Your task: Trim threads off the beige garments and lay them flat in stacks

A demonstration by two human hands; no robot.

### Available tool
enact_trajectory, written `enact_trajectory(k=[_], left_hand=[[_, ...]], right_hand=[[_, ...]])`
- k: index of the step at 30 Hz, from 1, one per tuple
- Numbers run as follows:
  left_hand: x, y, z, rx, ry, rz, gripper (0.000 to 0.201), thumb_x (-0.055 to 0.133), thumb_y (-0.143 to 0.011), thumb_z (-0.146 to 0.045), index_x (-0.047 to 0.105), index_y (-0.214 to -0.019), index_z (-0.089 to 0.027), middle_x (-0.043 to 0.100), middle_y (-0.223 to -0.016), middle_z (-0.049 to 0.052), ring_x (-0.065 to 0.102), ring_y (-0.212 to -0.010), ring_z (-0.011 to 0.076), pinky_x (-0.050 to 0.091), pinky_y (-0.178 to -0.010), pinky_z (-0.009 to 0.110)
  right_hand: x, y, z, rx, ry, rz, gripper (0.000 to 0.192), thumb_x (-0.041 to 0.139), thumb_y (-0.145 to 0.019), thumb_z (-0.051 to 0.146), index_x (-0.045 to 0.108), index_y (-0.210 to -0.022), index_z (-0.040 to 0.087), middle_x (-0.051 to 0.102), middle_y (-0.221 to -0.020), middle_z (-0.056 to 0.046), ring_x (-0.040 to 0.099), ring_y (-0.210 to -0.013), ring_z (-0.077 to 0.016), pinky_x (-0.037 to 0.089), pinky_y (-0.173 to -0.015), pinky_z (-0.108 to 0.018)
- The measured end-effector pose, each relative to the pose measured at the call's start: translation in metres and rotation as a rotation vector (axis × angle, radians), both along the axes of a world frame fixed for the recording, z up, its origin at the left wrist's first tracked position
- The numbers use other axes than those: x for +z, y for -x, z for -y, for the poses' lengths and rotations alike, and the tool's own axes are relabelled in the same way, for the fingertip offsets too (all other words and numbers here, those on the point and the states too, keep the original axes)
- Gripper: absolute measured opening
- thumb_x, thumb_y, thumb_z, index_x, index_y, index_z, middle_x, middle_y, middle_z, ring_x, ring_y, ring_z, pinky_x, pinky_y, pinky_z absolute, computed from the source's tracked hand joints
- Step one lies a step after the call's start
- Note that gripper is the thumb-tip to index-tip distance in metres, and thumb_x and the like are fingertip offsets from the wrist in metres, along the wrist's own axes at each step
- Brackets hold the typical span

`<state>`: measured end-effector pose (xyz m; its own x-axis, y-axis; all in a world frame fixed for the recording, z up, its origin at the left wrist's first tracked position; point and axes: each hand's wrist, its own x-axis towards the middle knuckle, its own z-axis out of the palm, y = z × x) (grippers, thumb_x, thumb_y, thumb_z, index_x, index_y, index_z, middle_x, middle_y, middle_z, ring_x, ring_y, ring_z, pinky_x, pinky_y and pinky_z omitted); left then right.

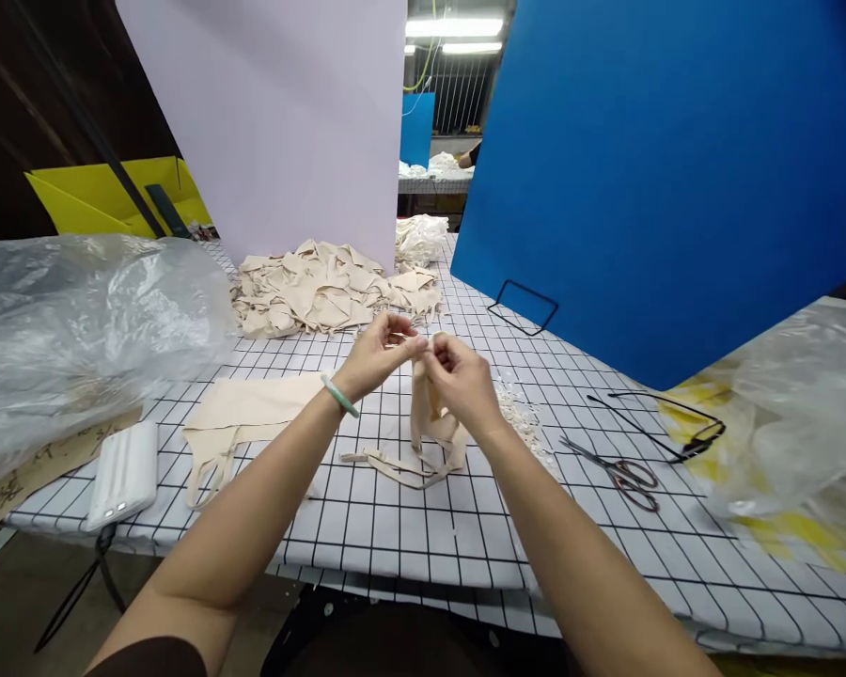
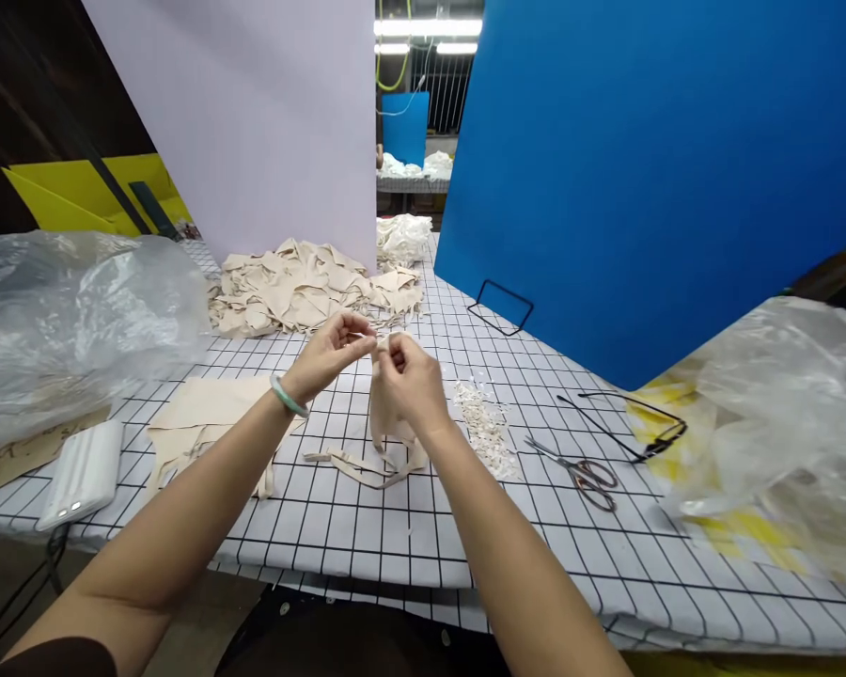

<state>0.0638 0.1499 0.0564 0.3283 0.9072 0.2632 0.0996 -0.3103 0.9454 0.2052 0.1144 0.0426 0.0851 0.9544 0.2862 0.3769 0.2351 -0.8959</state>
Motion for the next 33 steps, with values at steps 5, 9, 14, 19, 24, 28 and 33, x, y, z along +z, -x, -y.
enact_trajectory(k=[5,9,14,19,24,28,33], left_hand=[[-0.037,-0.006,0.032,0.135,-0.287,-0.193,0.015,0.065,-0.082,-0.025,0.053,-0.090,-0.019,0.055,-0.096,0.004,0.053,-0.089,0.0177,0.047,-0.080,0.032],[-0.045,-0.006,0.039,-0.033,-0.098,-0.123,0.019,0.058,-0.088,-0.030,0.051,-0.074,-0.018,0.052,-0.075,0.000,0.049,-0.070,0.0135,0.045,-0.064,0.027],[0.008,0.018,0.044,-0.096,-0.019,0.150,0.023,0.063,-0.088,-0.038,0.056,-0.082,-0.017,0.054,-0.078,0.000,0.050,-0.066,0.0105,0.042,-0.055,0.022],[0.053,0.026,0.050,0.109,-0.265,0.017,0.017,0.060,-0.091,-0.032,0.057,-0.083,-0.018,0.055,-0.075,0.000,0.051,-0.065,0.0110,0.041,-0.054,0.022],[0.028,0.036,0.106,-0.243,-0.222,-0.431,0.016,0.056,-0.094,-0.031,0.063,-0.085,-0.020,0.065,-0.079,0.003,0.058,-0.065,0.0144,0.045,-0.056,0.027],[-0.008,0.058,0.126,-0.574,-0.054,-0.770,0.012,0.063,-0.089,-0.030,0.068,-0.086,-0.019,0.070,-0.083,0.004,0.063,-0.072,0.0174,0.049,-0.063,0.029],[-0.037,0.049,0.076,-0.004,-0.147,-1.089,0.021,0.049,-0.092,-0.022,0.066,-0.080,-0.015,0.068,-0.092,0.011,0.062,-0.088,0.0256,0.050,-0.074,0.038]], right_hand=[[0.023,-0.024,0.004,0.030,0.030,-0.368,0.031,0.068,-0.080,0.050,0.059,-0.080,0.020,0.063,-0.070,0.001,0.062,-0.063,-0.0149,0.055,-0.054,-0.027],[0.033,-0.042,0.017,-0.004,-0.006,-0.368,0.036,0.070,-0.079,0.055,0.061,-0.082,0.019,0.063,-0.070,0.000,0.062,-0.062,-0.0137,0.055,-0.052,-0.025],[0.029,-0.053,0.021,0.006,-0.017,-0.415,0.035,0.065,-0.084,0.056,0.061,-0.088,0.022,0.068,-0.083,-0.002,0.069,-0.080,-0.0174,0.061,-0.075,-0.035],[0.016,-0.035,0.014,0.175,0.011,-0.656,0.028,0.062,-0.086,0.050,0.057,-0.099,0.025,0.070,-0.106,-0.003,0.070,-0.100,-0.0209,0.057,-0.091,-0.042],[-0.035,-0.063,0.048,0.008,0.163,-0.420,0.024,0.057,-0.085,0.048,0.057,-0.088,0.024,0.069,-0.091,-0.003,0.069,-0.088,-0.0211,0.058,-0.077,-0.037],[-0.078,-0.102,0.091,-0.194,0.395,0.281,0.019,0.060,-0.079,0.042,0.058,-0.080,0.023,0.066,-0.077,-0.004,0.061,-0.065,-0.0217,0.050,-0.060,-0.036],[-0.085,-0.102,0.088,-0.160,0.227,0.509,0.018,0.048,-0.087,0.037,0.059,-0.088,0.023,0.066,-0.091,-0.005,0.060,-0.071,-0.0204,0.047,-0.068,-0.035]])
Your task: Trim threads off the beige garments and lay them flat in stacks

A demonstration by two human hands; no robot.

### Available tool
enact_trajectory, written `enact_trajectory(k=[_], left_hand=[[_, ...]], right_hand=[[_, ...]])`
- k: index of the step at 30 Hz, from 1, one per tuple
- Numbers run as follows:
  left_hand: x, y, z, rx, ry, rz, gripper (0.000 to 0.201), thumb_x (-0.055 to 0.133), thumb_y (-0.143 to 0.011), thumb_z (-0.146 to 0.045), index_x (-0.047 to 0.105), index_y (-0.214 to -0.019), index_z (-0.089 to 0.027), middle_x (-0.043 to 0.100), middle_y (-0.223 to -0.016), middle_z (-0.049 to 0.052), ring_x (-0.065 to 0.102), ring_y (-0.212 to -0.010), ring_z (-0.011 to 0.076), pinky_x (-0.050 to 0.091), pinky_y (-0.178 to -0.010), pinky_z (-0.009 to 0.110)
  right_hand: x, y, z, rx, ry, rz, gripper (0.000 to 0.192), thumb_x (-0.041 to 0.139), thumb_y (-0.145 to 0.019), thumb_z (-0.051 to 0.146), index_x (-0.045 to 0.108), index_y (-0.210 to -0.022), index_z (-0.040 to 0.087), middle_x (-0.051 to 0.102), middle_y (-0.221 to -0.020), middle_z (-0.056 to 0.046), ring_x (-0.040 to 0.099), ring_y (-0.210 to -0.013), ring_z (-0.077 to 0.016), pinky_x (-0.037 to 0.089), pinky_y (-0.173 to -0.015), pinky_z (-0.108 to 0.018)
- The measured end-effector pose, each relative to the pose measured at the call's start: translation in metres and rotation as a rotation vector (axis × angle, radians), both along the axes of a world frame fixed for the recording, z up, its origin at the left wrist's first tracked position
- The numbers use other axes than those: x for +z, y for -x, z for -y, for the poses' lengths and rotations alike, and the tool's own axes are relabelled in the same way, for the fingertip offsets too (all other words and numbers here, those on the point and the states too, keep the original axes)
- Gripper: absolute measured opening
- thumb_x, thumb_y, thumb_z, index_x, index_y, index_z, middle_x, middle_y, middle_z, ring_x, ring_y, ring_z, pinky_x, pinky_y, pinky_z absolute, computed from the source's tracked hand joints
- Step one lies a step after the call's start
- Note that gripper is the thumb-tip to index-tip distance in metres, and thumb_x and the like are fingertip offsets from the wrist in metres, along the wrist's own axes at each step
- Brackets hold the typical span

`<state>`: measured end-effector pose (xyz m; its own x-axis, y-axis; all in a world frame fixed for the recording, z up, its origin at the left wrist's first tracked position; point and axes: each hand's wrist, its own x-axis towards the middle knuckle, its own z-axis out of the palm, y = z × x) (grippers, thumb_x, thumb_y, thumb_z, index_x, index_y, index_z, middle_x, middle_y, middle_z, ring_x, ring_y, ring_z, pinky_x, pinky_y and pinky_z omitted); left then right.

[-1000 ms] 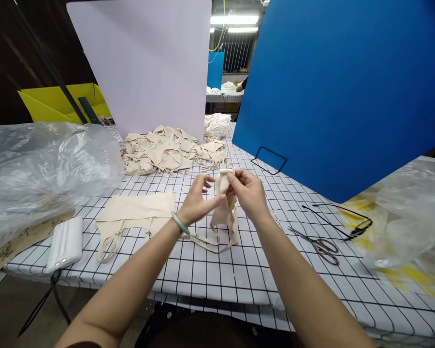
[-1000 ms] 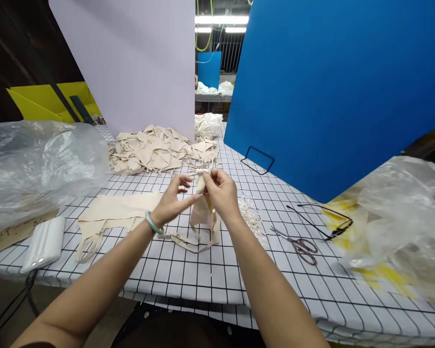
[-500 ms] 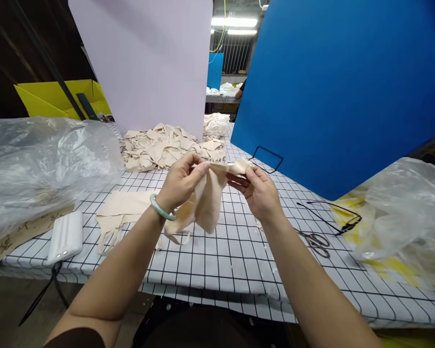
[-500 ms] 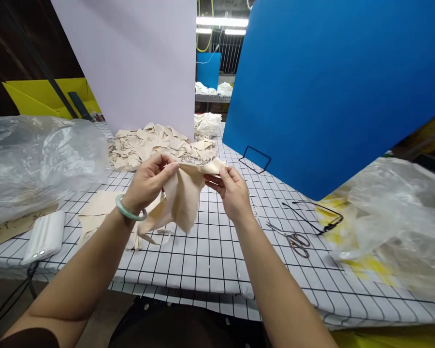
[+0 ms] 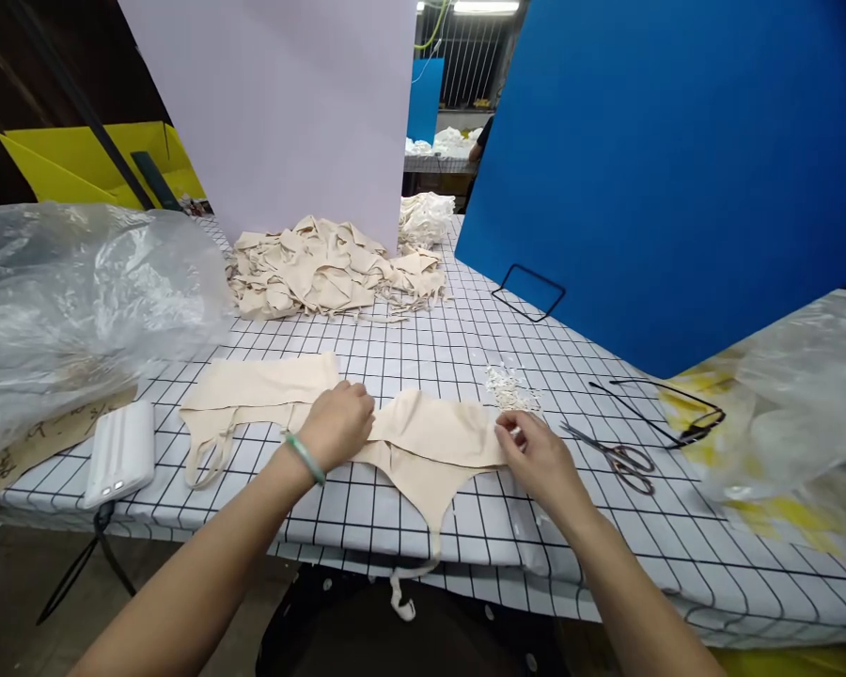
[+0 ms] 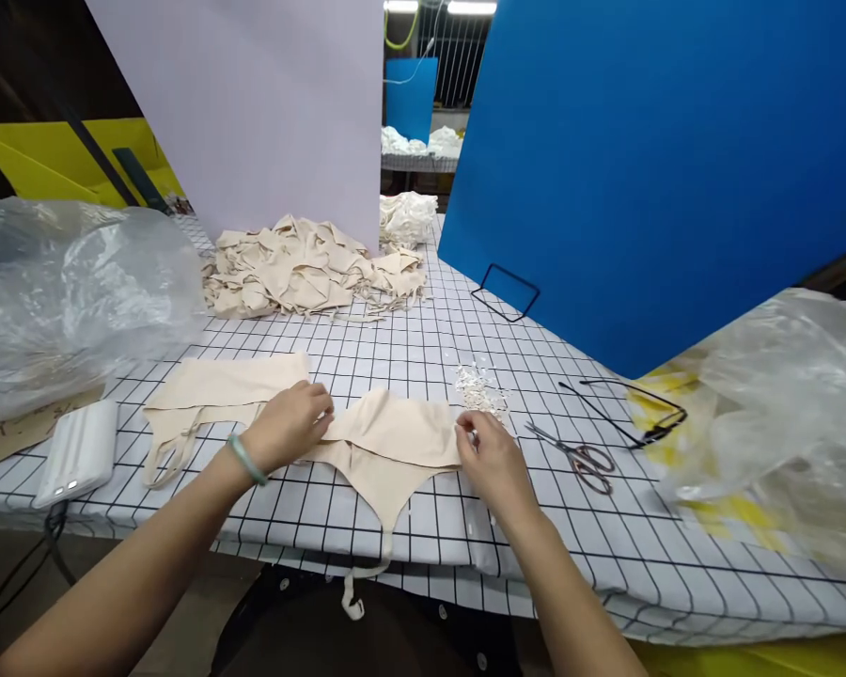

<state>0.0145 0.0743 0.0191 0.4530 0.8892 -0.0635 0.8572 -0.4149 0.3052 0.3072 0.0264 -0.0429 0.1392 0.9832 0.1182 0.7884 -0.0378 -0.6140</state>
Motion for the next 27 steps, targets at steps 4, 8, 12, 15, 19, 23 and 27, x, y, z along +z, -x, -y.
enact_trajectory(k=[4,8,12,15,19,23,27], left_hand=[[-0.012,-0.033,-0.024,-0.017,-0.004,-0.020,0.028,0.062,-0.087,-0.042,0.063,-0.099,-0.016,0.064,-0.110,0.011,0.057,-0.106,0.0288,0.050,-0.086,0.040],[-0.027,-0.049,-0.030,0.098,0.001,-0.005,0.048,0.065,-0.081,-0.054,0.058,-0.109,-0.016,0.061,-0.113,0.012,0.056,-0.107,0.0306,0.049,-0.086,0.042],[-0.043,-0.057,-0.048,0.107,0.026,0.129,0.027,0.067,-0.082,-0.035,0.060,-0.100,-0.017,0.060,-0.109,0.011,0.056,-0.104,0.0286,0.048,-0.085,0.040],[-0.037,-0.052,-0.059,-0.045,0.038,0.186,0.005,0.065,-0.080,-0.018,0.060,-0.081,-0.019,0.063,-0.107,0.007,0.055,-0.106,0.0234,0.046,-0.093,0.036],[0.001,-0.019,-0.059,-0.277,0.110,0.539,0.010,0.058,-0.081,-0.014,0.052,-0.073,-0.019,0.065,-0.107,0.005,0.055,-0.106,0.0204,0.045,-0.098,0.038],[0.052,0.021,-0.041,-0.499,0.361,0.766,0.011,0.061,-0.084,-0.021,0.051,-0.079,-0.019,0.065,-0.096,0.005,0.059,-0.094,0.0193,0.050,-0.085,0.037],[0.095,0.054,-0.015,-0.594,0.468,0.608,0.014,0.061,-0.082,-0.016,0.050,-0.075,-0.019,0.061,-0.083,0.003,0.056,-0.080,0.0168,0.049,-0.077,0.032]], right_hand=[[0.002,0.011,-0.033,0.075,-0.056,0.154,0.019,0.043,-0.089,0.029,0.060,-0.088,0.021,0.066,-0.097,-0.009,0.059,-0.094,-0.0262,0.046,-0.080,-0.039],[-0.002,0.012,-0.054,0.124,-0.023,0.307,0.026,0.046,-0.087,0.027,0.064,-0.106,0.021,0.064,-0.116,-0.011,0.054,-0.109,-0.0310,0.044,-0.088,-0.045],[0.003,0.015,-0.060,0.217,0.077,0.293,0.010,0.057,-0.077,0.023,0.063,-0.085,0.022,0.066,-0.111,-0.008,0.053,-0.113,-0.0327,0.040,-0.096,-0.052],[0.018,0.016,-0.051,0.341,-0.024,0.079,0.002,0.058,-0.078,0.022,0.056,-0.077,0.023,0.067,-0.103,-0.005,0.054,-0.116,-0.0293,0.036,-0.103,-0.051],[0.042,0.014,-0.029,0.483,0.029,-0.331,0.013,0.060,-0.087,0.036,0.058,-0.084,0.023,0.064,-0.100,-0.005,0.059,-0.105,-0.0237,0.049,-0.091,-0.042],[0.051,0.018,-0.007,0.696,0.181,-0.286,0.016,0.064,-0.088,0.042,0.067,-0.086,0.026,0.060,-0.086,-0.001,0.059,-0.090,-0.0209,0.047,-0.096,-0.050],[0.052,0.012,0.011,0.832,0.213,-0.001,0.018,0.065,-0.090,0.041,0.069,-0.078,0.028,0.060,-0.072,0.002,0.059,-0.086,-0.0213,0.015,-0.114,-0.067]])
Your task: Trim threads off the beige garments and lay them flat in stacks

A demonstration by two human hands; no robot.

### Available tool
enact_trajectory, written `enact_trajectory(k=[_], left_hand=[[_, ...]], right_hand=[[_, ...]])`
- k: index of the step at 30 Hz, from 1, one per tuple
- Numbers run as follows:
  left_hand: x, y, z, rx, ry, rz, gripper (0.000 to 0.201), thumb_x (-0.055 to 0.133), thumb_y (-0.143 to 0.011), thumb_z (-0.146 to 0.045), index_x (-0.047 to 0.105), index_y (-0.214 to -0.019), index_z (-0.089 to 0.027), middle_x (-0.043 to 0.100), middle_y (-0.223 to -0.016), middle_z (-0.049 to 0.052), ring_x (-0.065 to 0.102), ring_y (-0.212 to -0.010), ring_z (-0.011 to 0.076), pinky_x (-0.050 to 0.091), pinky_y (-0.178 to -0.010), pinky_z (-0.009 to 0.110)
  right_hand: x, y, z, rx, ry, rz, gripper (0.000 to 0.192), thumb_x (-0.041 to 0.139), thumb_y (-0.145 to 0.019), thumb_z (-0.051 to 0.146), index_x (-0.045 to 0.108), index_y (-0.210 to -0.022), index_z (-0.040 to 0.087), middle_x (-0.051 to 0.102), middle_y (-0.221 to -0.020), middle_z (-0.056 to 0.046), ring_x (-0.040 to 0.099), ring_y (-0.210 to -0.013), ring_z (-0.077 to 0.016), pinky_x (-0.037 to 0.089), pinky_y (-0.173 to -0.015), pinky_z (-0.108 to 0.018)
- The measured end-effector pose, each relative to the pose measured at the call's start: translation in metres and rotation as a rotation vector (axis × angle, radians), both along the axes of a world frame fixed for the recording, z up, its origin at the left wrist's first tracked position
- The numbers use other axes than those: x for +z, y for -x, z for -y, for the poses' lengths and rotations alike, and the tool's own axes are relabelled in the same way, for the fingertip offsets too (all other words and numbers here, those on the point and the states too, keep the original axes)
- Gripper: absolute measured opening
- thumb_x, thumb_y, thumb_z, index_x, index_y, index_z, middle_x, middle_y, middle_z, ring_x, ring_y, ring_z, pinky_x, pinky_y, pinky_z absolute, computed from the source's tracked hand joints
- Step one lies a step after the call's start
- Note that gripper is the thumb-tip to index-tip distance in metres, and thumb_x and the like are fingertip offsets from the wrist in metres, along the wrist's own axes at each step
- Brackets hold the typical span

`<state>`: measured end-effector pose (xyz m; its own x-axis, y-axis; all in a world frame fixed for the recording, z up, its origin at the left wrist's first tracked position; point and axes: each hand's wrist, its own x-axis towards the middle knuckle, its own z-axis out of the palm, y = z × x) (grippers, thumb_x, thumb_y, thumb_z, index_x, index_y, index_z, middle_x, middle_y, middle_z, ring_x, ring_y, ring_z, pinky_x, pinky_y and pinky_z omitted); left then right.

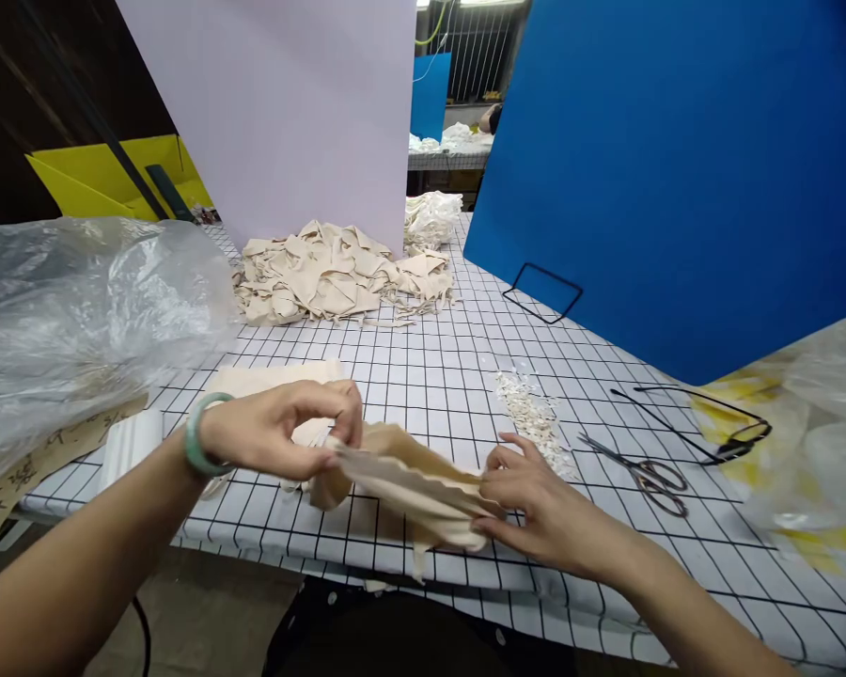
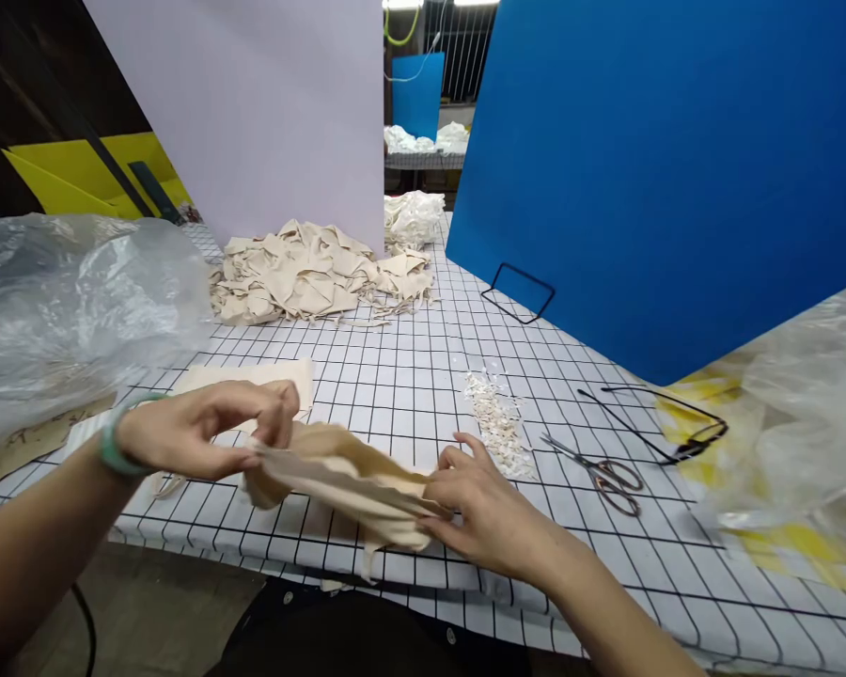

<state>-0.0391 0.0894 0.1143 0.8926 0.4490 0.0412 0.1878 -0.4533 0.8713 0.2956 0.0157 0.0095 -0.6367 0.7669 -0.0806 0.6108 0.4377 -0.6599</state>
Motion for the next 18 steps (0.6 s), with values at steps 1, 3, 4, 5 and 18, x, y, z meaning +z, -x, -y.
enact_trajectory(k=[1,3,4,5,18], left_hand=[[0.007,0.006,0.003,-0.004,-0.027,-0.055,0.013,0.061,-0.082,-0.015,0.051,-0.075,-0.019,0.060,-0.082,0.003,0.055,-0.079,0.0164,0.048,-0.077,0.031],[0.015,0.013,0.002,0.021,-0.076,-0.116,0.011,0.060,-0.084,-0.017,0.052,-0.077,-0.019,0.058,-0.081,0.003,0.053,-0.078,0.0159,0.047,-0.075,0.030],[0.014,0.014,-0.003,0.047,-0.096,-0.136,0.010,0.059,-0.086,-0.020,0.053,-0.078,-0.019,0.057,-0.081,0.003,0.053,-0.079,0.0160,0.047,-0.075,0.029],[0.010,0.014,-0.010,0.086,-0.117,-0.155,0.010,0.058,-0.087,-0.023,0.053,-0.079,-0.019,0.057,-0.082,0.002,0.053,-0.080,0.0161,0.048,-0.075,0.029],[-0.135,-0.022,0.016,0.768,-0.432,-0.554,0.039,0.067,-0.079,-0.036,0.054,-0.113,-0.020,0.059,-0.117,0.009,0.052,-0.110,0.0308,0.042,-0.095,0.050]], right_hand=[[0.002,-0.005,0.000,-0.016,-0.023,0.029,0.020,0.063,-0.090,0.042,0.068,-0.077,0.028,0.061,-0.072,0.002,0.059,-0.087,-0.0220,0.014,-0.114,-0.067],[0.008,-0.015,-0.007,-0.090,-0.056,0.044,0.026,0.059,-0.092,0.045,0.068,-0.075,0.028,0.064,-0.077,-0.001,0.059,-0.092,-0.0243,0.027,-0.109,-0.064],[0.011,-0.020,-0.015,-0.134,-0.063,0.040,0.028,0.056,-0.093,0.046,0.068,-0.075,0.028,0.065,-0.081,-0.002,0.058,-0.095,-0.0253,0.036,-0.104,-0.060],[0.014,-0.024,-0.025,-0.174,-0.064,0.033,0.030,0.053,-0.093,0.047,0.068,-0.076,0.027,0.066,-0.086,-0.004,0.059,-0.098,-0.0259,0.043,-0.098,-0.055],[-0.054,-0.024,-0.016,-0.527,-0.306,0.179,0.030,0.055,-0.086,0.040,0.057,-0.111,0.024,0.065,-0.110,-0.008,0.063,-0.098,-0.0273,0.052,-0.080,-0.042]])
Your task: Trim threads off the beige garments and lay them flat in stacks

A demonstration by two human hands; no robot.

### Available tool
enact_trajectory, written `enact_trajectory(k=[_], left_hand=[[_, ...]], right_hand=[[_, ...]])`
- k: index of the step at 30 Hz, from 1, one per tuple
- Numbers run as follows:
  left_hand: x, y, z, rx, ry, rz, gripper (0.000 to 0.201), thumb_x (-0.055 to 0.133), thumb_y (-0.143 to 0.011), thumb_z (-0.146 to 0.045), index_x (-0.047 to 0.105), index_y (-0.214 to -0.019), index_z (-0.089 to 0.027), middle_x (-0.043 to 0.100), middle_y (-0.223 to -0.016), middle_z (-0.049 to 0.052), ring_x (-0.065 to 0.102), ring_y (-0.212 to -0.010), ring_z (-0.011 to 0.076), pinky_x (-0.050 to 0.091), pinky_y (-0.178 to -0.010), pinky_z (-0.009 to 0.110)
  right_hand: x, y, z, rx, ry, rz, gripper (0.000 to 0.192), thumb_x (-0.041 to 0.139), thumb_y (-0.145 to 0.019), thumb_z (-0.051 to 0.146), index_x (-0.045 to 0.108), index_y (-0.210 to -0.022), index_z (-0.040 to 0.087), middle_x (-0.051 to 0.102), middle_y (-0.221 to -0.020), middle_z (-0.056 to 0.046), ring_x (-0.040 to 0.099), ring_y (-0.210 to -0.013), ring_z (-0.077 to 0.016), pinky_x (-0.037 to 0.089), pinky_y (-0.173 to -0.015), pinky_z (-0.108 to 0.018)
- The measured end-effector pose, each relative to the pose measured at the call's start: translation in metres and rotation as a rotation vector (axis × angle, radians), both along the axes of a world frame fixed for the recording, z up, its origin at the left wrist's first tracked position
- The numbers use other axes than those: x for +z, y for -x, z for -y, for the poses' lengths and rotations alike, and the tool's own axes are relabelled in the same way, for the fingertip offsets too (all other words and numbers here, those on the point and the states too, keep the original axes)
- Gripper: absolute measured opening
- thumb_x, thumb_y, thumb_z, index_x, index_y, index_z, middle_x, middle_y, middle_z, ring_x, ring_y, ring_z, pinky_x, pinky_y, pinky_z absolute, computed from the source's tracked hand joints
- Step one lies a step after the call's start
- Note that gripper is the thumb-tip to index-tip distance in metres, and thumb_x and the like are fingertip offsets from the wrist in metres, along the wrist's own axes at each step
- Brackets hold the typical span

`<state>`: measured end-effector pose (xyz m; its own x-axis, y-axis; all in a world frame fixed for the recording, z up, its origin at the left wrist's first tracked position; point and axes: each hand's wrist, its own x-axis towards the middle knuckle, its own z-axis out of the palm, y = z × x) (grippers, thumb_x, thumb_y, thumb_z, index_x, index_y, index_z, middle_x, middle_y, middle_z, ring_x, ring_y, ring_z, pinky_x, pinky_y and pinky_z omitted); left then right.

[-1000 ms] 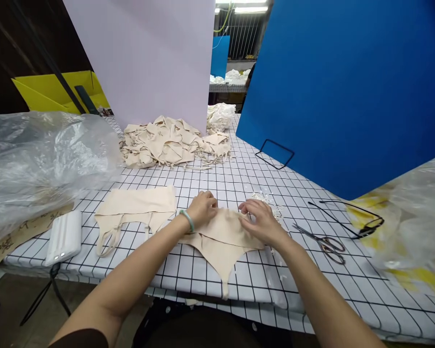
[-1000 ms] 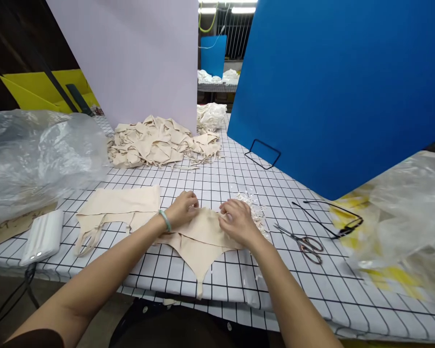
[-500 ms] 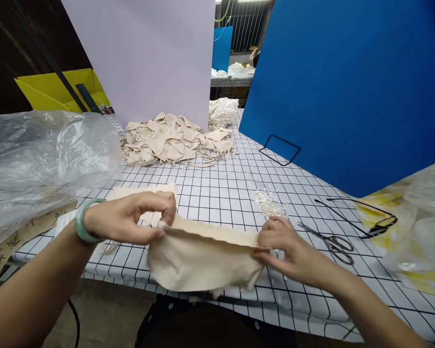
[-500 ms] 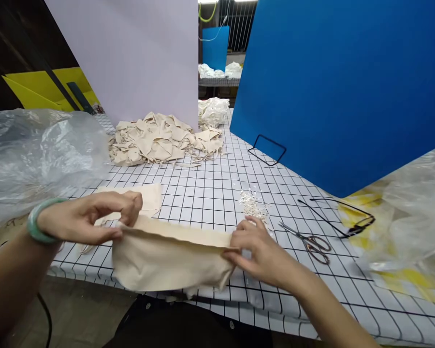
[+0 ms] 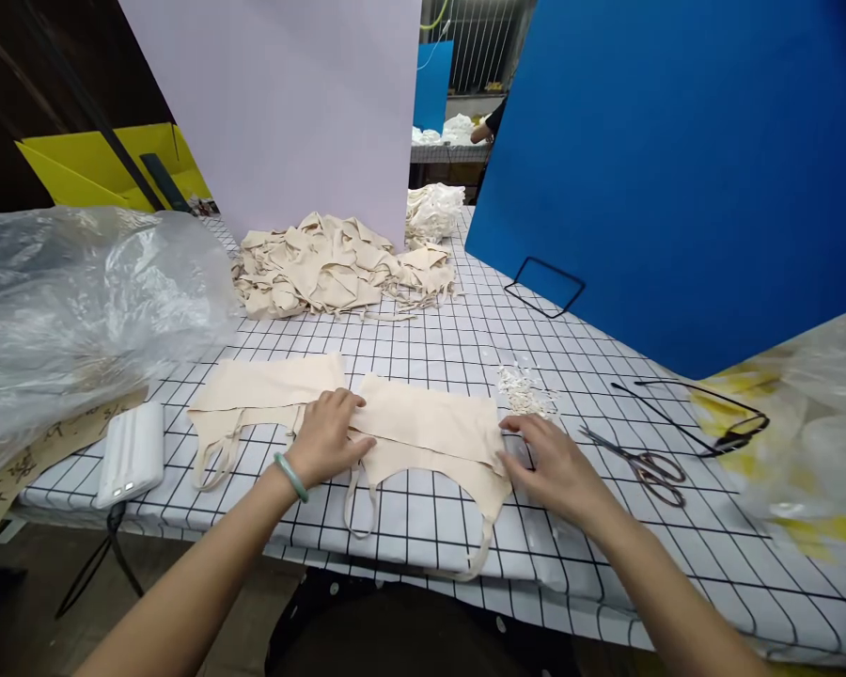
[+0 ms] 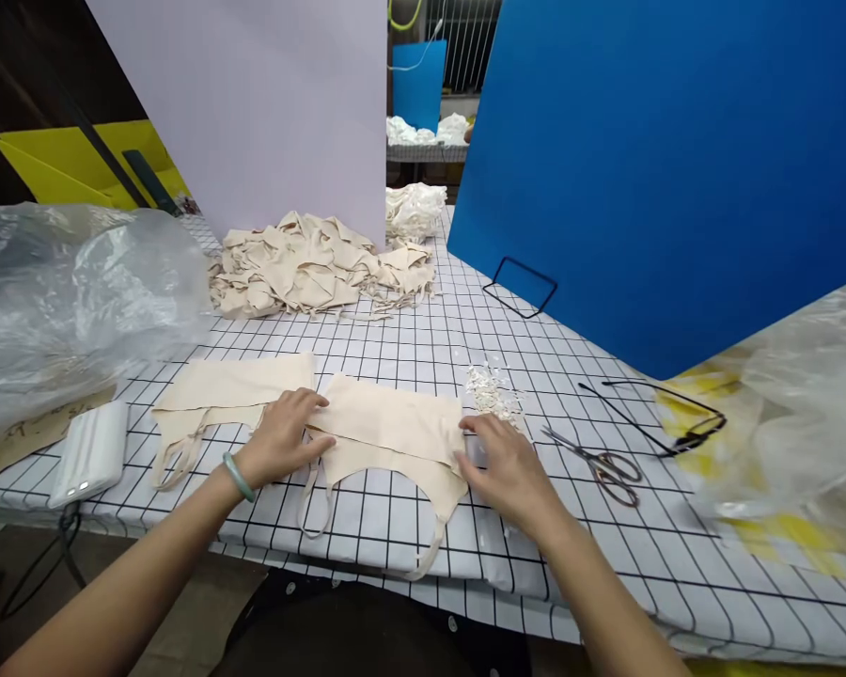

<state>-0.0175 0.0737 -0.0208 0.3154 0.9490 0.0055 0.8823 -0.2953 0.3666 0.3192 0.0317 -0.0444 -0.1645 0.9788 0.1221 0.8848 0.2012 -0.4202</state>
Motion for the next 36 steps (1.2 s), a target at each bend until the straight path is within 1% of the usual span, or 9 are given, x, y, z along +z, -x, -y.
enact_trajectory(k=[7,12,18,22,26,29,31,34,36], left_hand=[[-0.021,-0.007,0.024,0.080,-0.110,-0.012,0.055,0.067,-0.077,-0.035,0.045,-0.125,-0.019,0.050,-0.131,0.014,0.043,-0.125,0.0345,0.032,-0.104,0.055],[-0.022,-0.008,0.022,0.143,-0.127,-0.013,0.053,0.064,-0.077,-0.032,0.046,-0.125,-0.021,0.053,-0.129,0.014,0.045,-0.122,0.0349,0.032,-0.102,0.054],[-0.019,-0.008,0.007,0.149,-0.066,-0.071,0.029,0.045,-0.078,-0.007,0.056,-0.101,-0.020,0.066,-0.094,0.007,0.059,-0.095,0.0273,0.037,-0.093,0.050],[-0.010,-0.006,0.006,0.039,-0.101,-0.128,0.042,0.047,-0.077,-0.007,0.057,-0.115,-0.020,0.062,-0.125,0.012,0.053,-0.119,0.0313,0.034,-0.103,0.055],[0.001,-0.009,0.007,-0.165,-0.055,-0.165,0.040,0.045,-0.085,-0.012,0.057,-0.122,-0.021,0.052,-0.144,0.011,0.036,-0.140,0.0327,0.017,-0.115,0.062],[0.008,0.002,0.025,-0.274,-0.060,-0.115,0.027,0.055,-0.088,-0.033,0.060,-0.112,-0.020,0.055,-0.135,0.012,0.041,-0.131,0.0350,0.026,-0.111,0.059],[0.009,0.014,0.047,-0.383,-0.053,-0.077,0.038,0.066,-0.081,-0.046,0.059,-0.108,-0.020,0.056,-0.127,0.012,0.046,-0.120,0.0344,0.033,-0.105,0.055],[0.004,0.026,0.082,-0.506,-0.018,-0.120,0.023,0.065,-0.083,-0.031,0.055,-0.101,-0.020,0.058,-0.116,0.009,0.050,-0.105,0.0285,0.037,-0.097,0.049],[0.000,0.027,0.100,-0.543,-0.040,-0.171,0.008,0.054,-0.088,-0.015,0.053,-0.095,-0.019,0.059,-0.109,0.008,0.051,-0.101,0.0252,0.036,-0.097,0.046]], right_hand=[[-0.004,0.023,0.011,0.090,-0.255,0.291,0.014,0.047,-0.082,0.012,0.057,-0.077,0.020,0.062,-0.083,-0.006,0.054,-0.081,-0.0226,0.040,-0.083,-0.042],[-0.014,0.016,0.014,0.022,-0.333,0.269,0.010,0.049,-0.083,0.013,0.054,-0.080,0.021,0.059,-0.080,-0.005,0.051,-0.076,-0.0218,0.037,-0.078,-0.037],[-0.020,0.013,0.018,-0.016,-0.284,0.295,0.013,0.047,-0.083,0.011,0.055,-0.079,0.021,0.059,-0.076,-0.006,0.052,-0.075,-0.0229,0.039,-0.076,-0.038],[-0.019,0.009,0.024,-0.008,-0.244,0.302,0.028,0.044,-0.082,0.011,0.062,-0.103,0.017,0.068,-0.108,-0.012,0.060,-0.103,-0.0290,0.040,-0.098,-0.049],[-0.024,0.003,0.038,0.073,-0.089,0.268,0.051,0.039,-0.093,0.027,0.045,-0.143,0.020,0.053,-0.146,-0.010,0.040,-0.140,-0.0315,0.027,-0.115,-0.059],[-0.022,0.001,0.049,0.085,-0.029,0.249,0.057,0.040,-0.094,0.031,0.036,-0.150,0.022,0.047,-0.151,-0.009,0.030,-0.147,-0.0334,0.023,-0.116,-0.064],[-0.013,0.010,0.054,0.092,-0.108,0.194,0.060,0.041,-0.091,0.023,0.034,-0.151,0.021,0.046,-0.151,-0.010,0.027,-0.148,-0.0335,0.020,-0.117,-0.066],[-0.001,0.050,0.054,0.226,-0.222,0.023,0.057,0.042,-0.088,0.010,0.042,-0.144,0.024,0.053,-0.144,-0.010,0.035,-0.144,-0.0315,0.025,-0.115,-0.065],[0.000,0.088,0.053,0.365,-0.260,-0.093,0.048,0.044,-0.088,0.008,0.052,-0.133,0.023,0.060,-0.132,-0.011,0.047,-0.131,-0.0303,0.038,-0.108,-0.058]])
